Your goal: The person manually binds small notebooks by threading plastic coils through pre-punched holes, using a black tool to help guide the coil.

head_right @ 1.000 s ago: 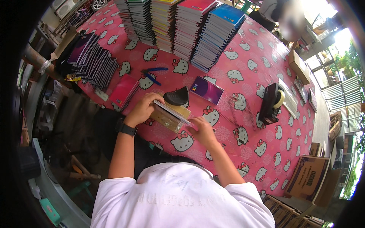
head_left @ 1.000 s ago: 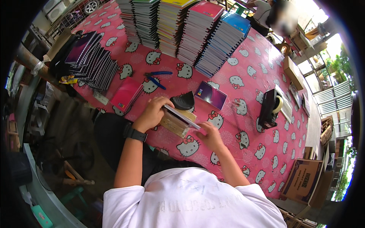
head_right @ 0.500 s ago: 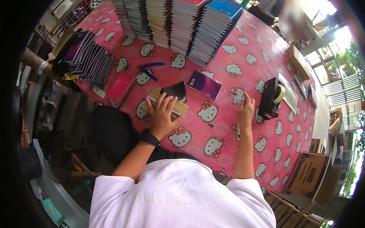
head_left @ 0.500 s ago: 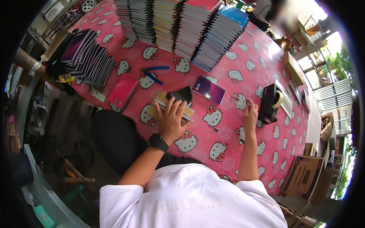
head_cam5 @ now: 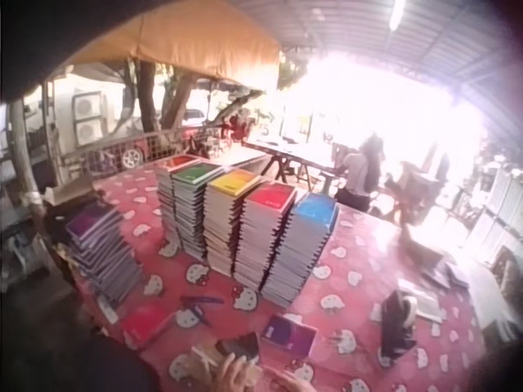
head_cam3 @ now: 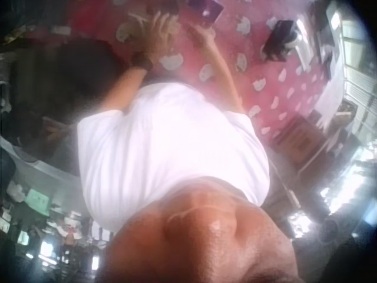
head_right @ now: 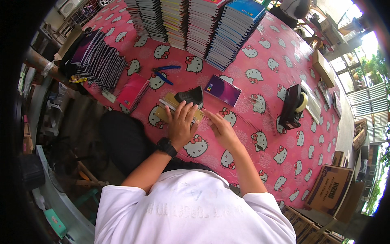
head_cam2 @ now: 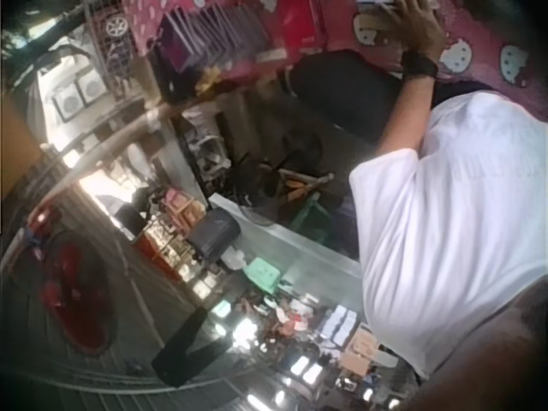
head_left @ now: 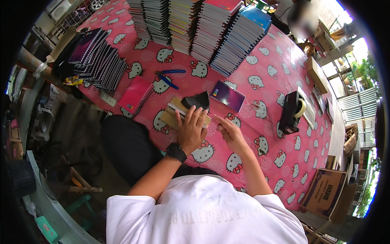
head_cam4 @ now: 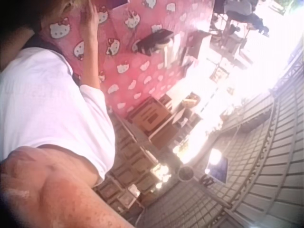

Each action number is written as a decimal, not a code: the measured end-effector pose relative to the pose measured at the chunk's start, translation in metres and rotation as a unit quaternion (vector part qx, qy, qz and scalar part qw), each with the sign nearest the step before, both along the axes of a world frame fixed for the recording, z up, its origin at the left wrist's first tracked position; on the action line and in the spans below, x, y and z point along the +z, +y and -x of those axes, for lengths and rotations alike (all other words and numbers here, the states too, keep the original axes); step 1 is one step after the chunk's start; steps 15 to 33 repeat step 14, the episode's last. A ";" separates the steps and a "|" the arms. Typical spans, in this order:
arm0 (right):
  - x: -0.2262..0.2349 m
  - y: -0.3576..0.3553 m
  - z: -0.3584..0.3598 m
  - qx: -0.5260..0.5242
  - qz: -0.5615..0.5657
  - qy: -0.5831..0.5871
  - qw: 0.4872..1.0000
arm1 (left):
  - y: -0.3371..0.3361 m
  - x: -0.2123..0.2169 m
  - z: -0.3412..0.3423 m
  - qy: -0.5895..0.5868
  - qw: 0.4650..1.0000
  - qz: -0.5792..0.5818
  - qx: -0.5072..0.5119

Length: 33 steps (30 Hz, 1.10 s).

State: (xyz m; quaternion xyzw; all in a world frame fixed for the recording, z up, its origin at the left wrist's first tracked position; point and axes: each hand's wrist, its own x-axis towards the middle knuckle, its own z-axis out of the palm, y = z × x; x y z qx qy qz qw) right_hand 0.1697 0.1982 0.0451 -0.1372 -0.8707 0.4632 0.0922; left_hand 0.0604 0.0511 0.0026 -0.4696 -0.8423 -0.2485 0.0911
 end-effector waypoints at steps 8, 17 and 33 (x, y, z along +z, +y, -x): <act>-0.006 -0.012 0.003 0.011 -0.028 0.085 0.996 | -0.001 0.001 0.002 -0.015 1.000 -0.010 -0.024; -0.009 -0.007 0.003 0.051 0.056 -0.044 0.996 | -0.002 -0.001 0.002 -0.016 0.999 -0.010 -0.026; -0.009 -0.007 0.003 0.051 0.056 -0.044 0.996 | -0.002 -0.001 0.002 -0.016 0.999 -0.010 -0.026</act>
